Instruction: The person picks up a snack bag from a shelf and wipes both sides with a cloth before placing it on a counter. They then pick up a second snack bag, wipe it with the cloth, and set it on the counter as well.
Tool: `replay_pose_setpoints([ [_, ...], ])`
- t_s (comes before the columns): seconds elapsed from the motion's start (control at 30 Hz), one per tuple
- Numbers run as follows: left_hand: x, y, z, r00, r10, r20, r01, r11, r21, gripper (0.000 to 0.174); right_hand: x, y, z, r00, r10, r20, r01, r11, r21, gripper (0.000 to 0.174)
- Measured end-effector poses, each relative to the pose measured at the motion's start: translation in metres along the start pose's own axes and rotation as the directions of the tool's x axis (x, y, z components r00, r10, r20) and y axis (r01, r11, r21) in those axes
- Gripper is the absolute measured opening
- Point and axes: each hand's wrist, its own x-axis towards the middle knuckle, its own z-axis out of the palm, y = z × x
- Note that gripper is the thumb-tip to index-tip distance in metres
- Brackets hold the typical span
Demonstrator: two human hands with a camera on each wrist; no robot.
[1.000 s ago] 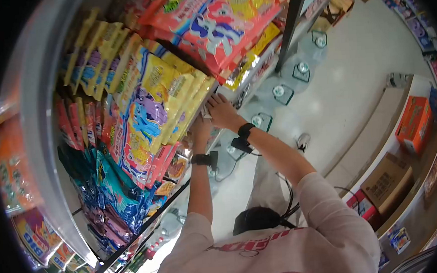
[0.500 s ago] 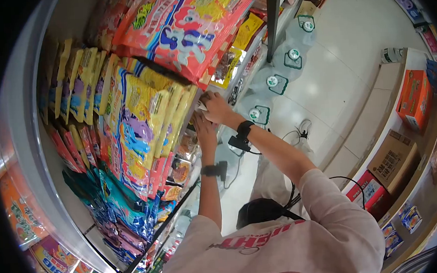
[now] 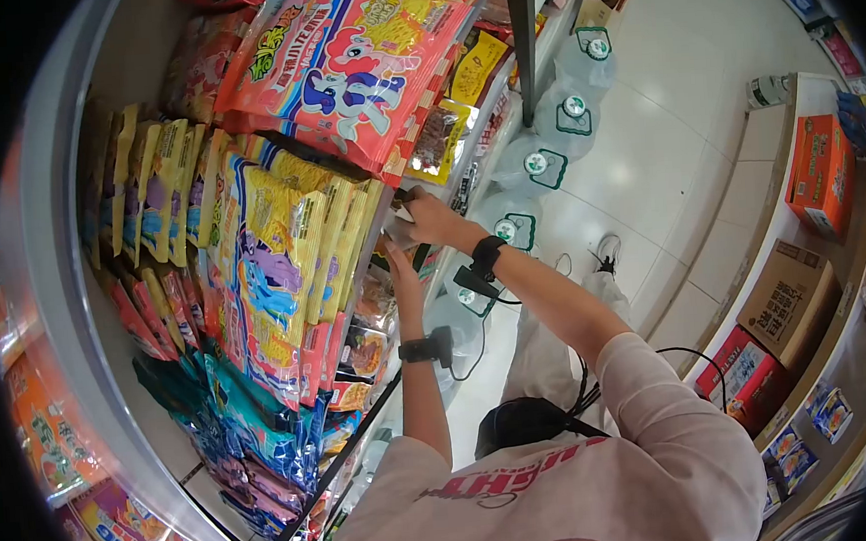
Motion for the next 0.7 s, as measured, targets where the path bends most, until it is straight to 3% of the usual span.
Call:
replay_pose_setpoints([
  [0.1, 0.005, -0.005, -0.017, 0.998, -0.026, -0.063, 0.022, 0.998, -0.058, 0.084, 0.001, -0.001, -0.001, 0.987, -0.122, -0.104, 0.126, 0.992, 0.024, 0.033],
  [0.2, 0.006, -0.009, -0.03, 0.994, -0.05, -0.099, 0.041, 0.995, -0.093, 0.087, -0.006, -0.017, -0.006, 0.99, -0.064, -0.126, 0.073, 0.995, 0.071, 0.031],
  [0.3, 0.007, -0.012, -0.04, 0.991, -0.089, -0.097, 0.077, 0.99, -0.115, 0.09, -0.02, -0.039, -0.017, 0.997, 0.025, 0.067, -0.031, 0.995, 0.092, 0.029],
  [0.33, 0.008, -0.013, -0.044, 0.991, -0.102, -0.091, 0.092, 0.99, -0.107, 0.091, -0.022, -0.042, -0.018, 0.998, -0.037, 0.052, 0.036, 0.999, 0.025, 0.028],
  [0.4, 0.011, -0.023, -0.058, 0.99, -0.092, -0.108, 0.097, 0.994, 0.049, 0.093, -0.027, -0.058, -0.037, 0.996, -0.091, 0.009, 0.089, 0.985, 0.148, 0.028],
  [0.43, 0.016, -0.037, -0.069, 0.986, -0.045, -0.159, 0.09, 0.953, 0.288, 0.093, -0.032, -0.066, -0.05, 0.994, -0.113, -0.007, 0.112, 0.972, 0.207, 0.028],
  [0.5, 0.012, -0.039, -0.073, 0.97, 0.063, -0.234, 0.121, 0.709, 0.695, 0.092, -0.05, -0.082, -0.089, 0.999, -0.047, -0.027, 0.053, 0.94, 0.338, 0.031],
  [0.53, 0.005, -0.028, -0.063, 0.991, 0.004, -0.137, 0.073, 0.831, 0.552, 0.085, -0.063, -0.09, -0.113, 1.0, 0.009, -0.029, 0.004, 0.906, 0.424, 0.032],
  [0.57, -0.026, 0.025, -0.028, 0.994, -0.101, 0.035, 0.097, 0.988, 0.116, 0.078, -0.079, -0.102, -0.143, 0.998, 0.062, -0.031, -0.038, 0.863, 0.503, 0.032],
  [0.6, -0.059, 0.077, 0.006, 0.968, -0.154, 0.196, 0.198, 0.952, -0.233, 0.07, -0.102, -0.126, -0.182, 0.976, 0.21, 0.061, -0.211, 0.828, 0.519, 0.032],
  [0.63, -0.087, 0.111, 0.03, 0.932, -0.154, 0.328, 0.278, 0.885, -0.373, 0.063, -0.122, -0.124, -0.206, 0.97, 0.226, 0.092, -0.237, 0.788, 0.568, 0.032],
  [0.67, -0.087, 0.111, 0.044, 0.917, -0.128, 0.379, 0.341, 0.745, -0.573, 0.049, -0.141, -0.124, -0.226, 0.962, 0.24, 0.126, -0.266, 0.741, 0.616, 0.032],
  [0.7, -0.092, 0.114, 0.062, 0.898, -0.119, 0.424, 0.365, 0.74, -0.565, 0.048, -0.161, -0.129, -0.247, 0.952, 0.297, 0.069, -0.266, 0.696, 0.667, 0.033],
])
